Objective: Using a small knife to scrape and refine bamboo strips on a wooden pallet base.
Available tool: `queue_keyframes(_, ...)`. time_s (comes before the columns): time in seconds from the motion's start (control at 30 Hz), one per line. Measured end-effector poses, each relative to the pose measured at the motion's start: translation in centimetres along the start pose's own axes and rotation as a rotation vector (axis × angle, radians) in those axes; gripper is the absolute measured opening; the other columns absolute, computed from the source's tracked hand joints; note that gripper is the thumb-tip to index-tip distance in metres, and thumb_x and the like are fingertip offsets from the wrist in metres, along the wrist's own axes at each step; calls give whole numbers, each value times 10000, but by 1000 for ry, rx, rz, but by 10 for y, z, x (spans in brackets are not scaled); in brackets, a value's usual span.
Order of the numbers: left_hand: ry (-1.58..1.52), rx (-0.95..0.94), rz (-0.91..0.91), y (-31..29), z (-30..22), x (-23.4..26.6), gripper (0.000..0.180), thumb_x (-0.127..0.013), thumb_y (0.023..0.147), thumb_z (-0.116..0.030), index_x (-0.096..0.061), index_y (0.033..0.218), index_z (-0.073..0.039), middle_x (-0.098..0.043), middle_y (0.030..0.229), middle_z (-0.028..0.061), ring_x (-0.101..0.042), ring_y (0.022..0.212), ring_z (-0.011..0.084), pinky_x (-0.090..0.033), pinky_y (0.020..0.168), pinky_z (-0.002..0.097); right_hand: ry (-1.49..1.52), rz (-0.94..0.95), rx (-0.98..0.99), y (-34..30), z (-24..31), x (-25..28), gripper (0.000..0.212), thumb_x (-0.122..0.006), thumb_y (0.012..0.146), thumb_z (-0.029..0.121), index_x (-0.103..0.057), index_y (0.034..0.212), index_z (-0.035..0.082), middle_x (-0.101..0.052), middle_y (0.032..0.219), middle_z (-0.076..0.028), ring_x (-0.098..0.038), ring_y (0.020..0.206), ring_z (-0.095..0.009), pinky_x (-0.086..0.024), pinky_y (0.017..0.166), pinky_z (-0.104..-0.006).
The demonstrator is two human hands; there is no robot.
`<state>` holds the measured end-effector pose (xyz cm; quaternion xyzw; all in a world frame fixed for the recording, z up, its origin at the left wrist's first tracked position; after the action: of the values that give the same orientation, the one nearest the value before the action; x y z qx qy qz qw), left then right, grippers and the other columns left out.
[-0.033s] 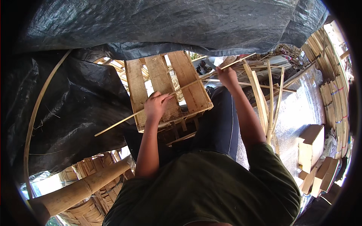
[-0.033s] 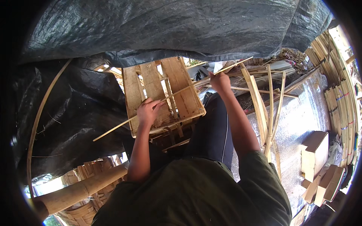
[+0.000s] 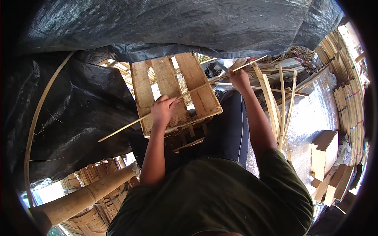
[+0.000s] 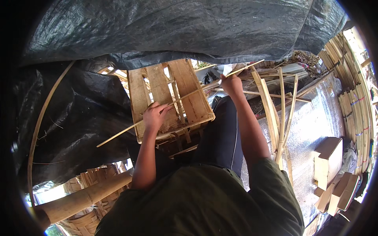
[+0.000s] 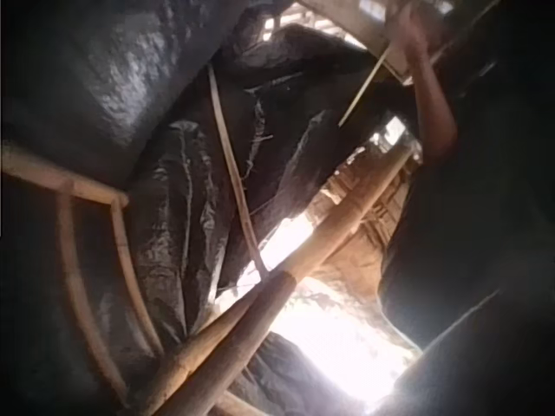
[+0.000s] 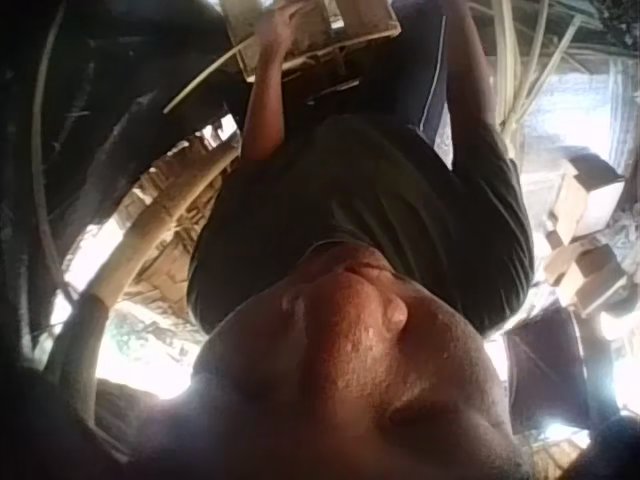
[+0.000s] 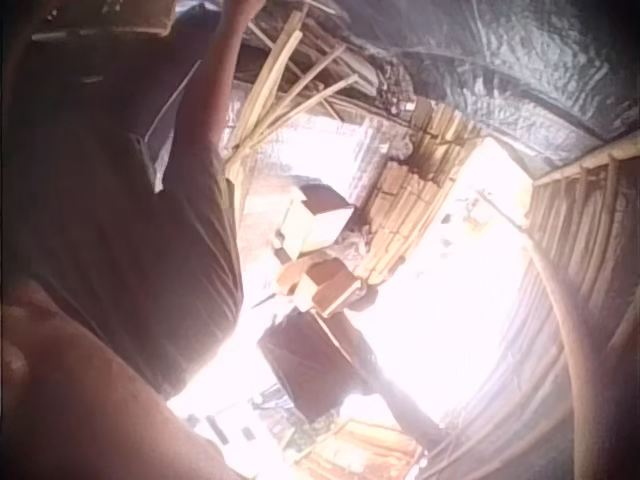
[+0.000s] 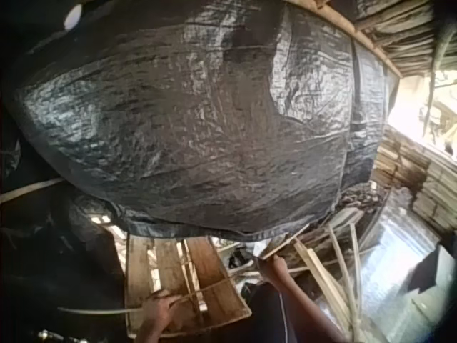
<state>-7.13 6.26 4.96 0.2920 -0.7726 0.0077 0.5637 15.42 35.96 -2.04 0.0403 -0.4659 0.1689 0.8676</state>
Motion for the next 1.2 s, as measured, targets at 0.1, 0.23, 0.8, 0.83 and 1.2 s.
queue_keyframes(0.1,2,-47,-18,1,-4,-2,224,-741,835,-388,-795,917,-187,-556,703,43,-607,621,244,-473,553,359,-52,-88,83,-15,17,-8,520,-571,956,462,-681,835,-31,-668,753,-284,-677,797,-463,-540,734,-514)
queue_keyframes(0.23,-3,-36,-17,-1,1,0,214,-757,830,-351,-796,939,-171,-522,680,52,-588,611,238,-457,555,361,115,20,-33,-13,6,0,517,-570,958,453,-700,812,-26,-699,810,-258,-692,846,-442,-545,781,-496)
queue_keyframes(0.8,-49,-62,-54,1,-6,3,212,-784,806,-312,-797,942,-149,-485,665,69,-552,590,232,-428,539,362,429,88,-213,-22,-13,16,473,-467,1018,375,-649,929,-52,-665,675,-229,-686,575,-334,-504,505,-435)
queue_keyframes(0.83,-54,-58,-40,3,-8,-1,210,-784,808,-308,-797,946,-151,-484,666,67,-550,591,231,-427,538,361,272,-37,-204,-4,-37,14,447,-484,1008,357,-634,948,-60,-673,684,-224,-700,607,-327,-504,491,-439)
queue_keyframes(1.2,-28,-9,29,1,-1,-4,203,-764,827,-313,-797,973,-176,-489,686,60,-556,608,220,-428,542,359,124,147,92,-42,19,-29,411,-441,1026,326,-650,938,-17,-653,632,-218,-655,471,-297,-533,458,-421)
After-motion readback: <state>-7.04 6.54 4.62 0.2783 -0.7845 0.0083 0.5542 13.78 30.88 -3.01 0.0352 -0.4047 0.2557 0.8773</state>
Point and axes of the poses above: each hand's wrist, its own y-axis towards the middle knuckle, its own x-axis out of the back of the hand, z = x × y, the point moved 10 cm from there along y, towards the middle knuckle
